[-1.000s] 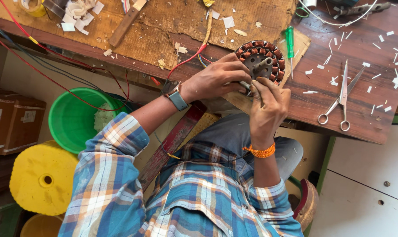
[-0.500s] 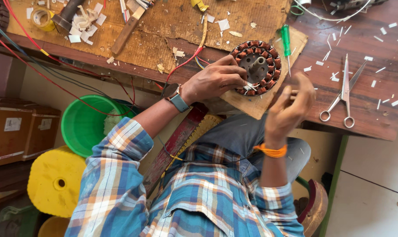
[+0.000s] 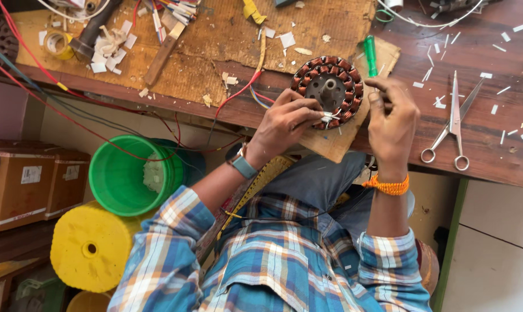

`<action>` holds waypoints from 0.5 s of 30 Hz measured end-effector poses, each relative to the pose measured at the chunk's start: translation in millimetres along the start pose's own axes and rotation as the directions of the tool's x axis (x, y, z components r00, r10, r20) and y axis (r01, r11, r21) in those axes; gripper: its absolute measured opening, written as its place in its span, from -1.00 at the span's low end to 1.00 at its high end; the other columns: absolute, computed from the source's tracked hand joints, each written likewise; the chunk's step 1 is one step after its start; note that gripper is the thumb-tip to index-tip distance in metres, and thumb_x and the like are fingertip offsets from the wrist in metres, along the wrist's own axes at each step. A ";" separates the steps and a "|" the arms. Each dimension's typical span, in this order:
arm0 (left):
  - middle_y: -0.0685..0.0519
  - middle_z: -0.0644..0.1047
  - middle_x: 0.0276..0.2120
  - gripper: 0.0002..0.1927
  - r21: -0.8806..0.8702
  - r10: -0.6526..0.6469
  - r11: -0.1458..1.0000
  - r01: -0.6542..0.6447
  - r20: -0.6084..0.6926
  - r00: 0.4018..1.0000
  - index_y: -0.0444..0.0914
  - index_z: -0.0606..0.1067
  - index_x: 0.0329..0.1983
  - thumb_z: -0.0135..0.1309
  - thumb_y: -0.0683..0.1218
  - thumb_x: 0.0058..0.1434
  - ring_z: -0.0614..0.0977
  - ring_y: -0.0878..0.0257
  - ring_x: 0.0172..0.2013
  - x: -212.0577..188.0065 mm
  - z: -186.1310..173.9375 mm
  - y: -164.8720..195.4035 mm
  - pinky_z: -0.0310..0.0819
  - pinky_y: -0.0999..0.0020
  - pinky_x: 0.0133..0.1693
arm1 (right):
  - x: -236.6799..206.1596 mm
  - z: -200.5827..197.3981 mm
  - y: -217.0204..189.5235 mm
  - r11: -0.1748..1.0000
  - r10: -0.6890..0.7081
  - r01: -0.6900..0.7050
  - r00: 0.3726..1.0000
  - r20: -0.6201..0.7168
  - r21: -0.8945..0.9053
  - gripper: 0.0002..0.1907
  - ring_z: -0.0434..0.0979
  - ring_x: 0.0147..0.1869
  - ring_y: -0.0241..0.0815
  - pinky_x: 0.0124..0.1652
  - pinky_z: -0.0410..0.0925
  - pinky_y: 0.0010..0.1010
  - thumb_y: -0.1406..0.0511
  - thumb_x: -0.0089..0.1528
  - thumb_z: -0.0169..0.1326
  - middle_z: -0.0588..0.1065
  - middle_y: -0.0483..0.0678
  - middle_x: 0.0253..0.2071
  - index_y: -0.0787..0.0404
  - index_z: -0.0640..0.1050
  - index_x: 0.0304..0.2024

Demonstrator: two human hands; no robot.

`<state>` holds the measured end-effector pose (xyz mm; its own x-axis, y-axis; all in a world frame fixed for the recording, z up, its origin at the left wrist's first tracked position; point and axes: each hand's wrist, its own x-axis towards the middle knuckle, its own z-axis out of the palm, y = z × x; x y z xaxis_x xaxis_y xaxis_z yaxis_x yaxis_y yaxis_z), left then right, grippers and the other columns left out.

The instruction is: The person wraps a small green component with white tape, then secures it to a motor stator using a white zip tie. They tighten the zip tie, cut the excess with scissors, and use a green screwdriver to adjust wires and components on the stator. The person also handles a red wire and places the stator on the workbench.

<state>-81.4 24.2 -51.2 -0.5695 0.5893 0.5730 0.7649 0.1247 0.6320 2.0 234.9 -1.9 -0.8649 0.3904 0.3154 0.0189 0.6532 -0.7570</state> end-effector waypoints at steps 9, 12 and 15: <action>0.08 0.60 -0.06 -0.77 -0.004 -0.066 0.998 0.066 0.008 0.998 -0.19 0.63 -0.13 0.28 -0.23 0.13 0.55 0.09 -0.03 6.1 3.3 2.6 0.49 0.24 0.07 | -33.7 27.4 -26.4 1.000 -0.021 0.020 0.999 0.031 0.017 -0.74 0.56 -0.03 -0.20 -0.14 0.47 -0.43 0.44 0.20 0.35 0.43 -0.02 0.05 0.28 0.65 -0.05; 0.08 0.61 -0.04 -0.77 -0.028 -0.090 0.995 0.091 0.015 0.996 -0.19 0.62 -0.15 0.30 -0.24 0.11 0.55 0.10 -0.03 9.2 2.3 4.4 0.48 0.24 0.07 | -39.0 36.3 -24.9 0.999 -0.032 0.032 0.998 -0.045 0.004 -0.77 0.55 -0.03 -0.18 -0.14 0.48 -0.40 0.46 0.19 0.33 0.46 0.00 0.06 0.26 0.66 -0.08; 0.08 0.63 -0.07 -0.76 0.005 -0.100 0.995 0.100 0.049 0.994 -0.20 0.62 -0.21 0.29 -0.27 0.04 0.56 0.09 -0.06 9.8 3.9 5.2 0.50 0.22 0.04 | -42.9 41.8 -19.3 0.977 -0.192 0.177 0.972 -0.137 -0.115 -0.71 0.55 0.08 -0.07 0.04 0.47 -0.28 0.48 0.15 0.30 0.52 -0.05 0.07 0.24 0.67 -0.06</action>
<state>-81.8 33.8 -44.4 -0.6279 0.6125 0.4802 0.7054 0.1872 0.6836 17.8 178.5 -24.7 -0.7755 0.3425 0.5304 -0.0770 0.7825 -0.6179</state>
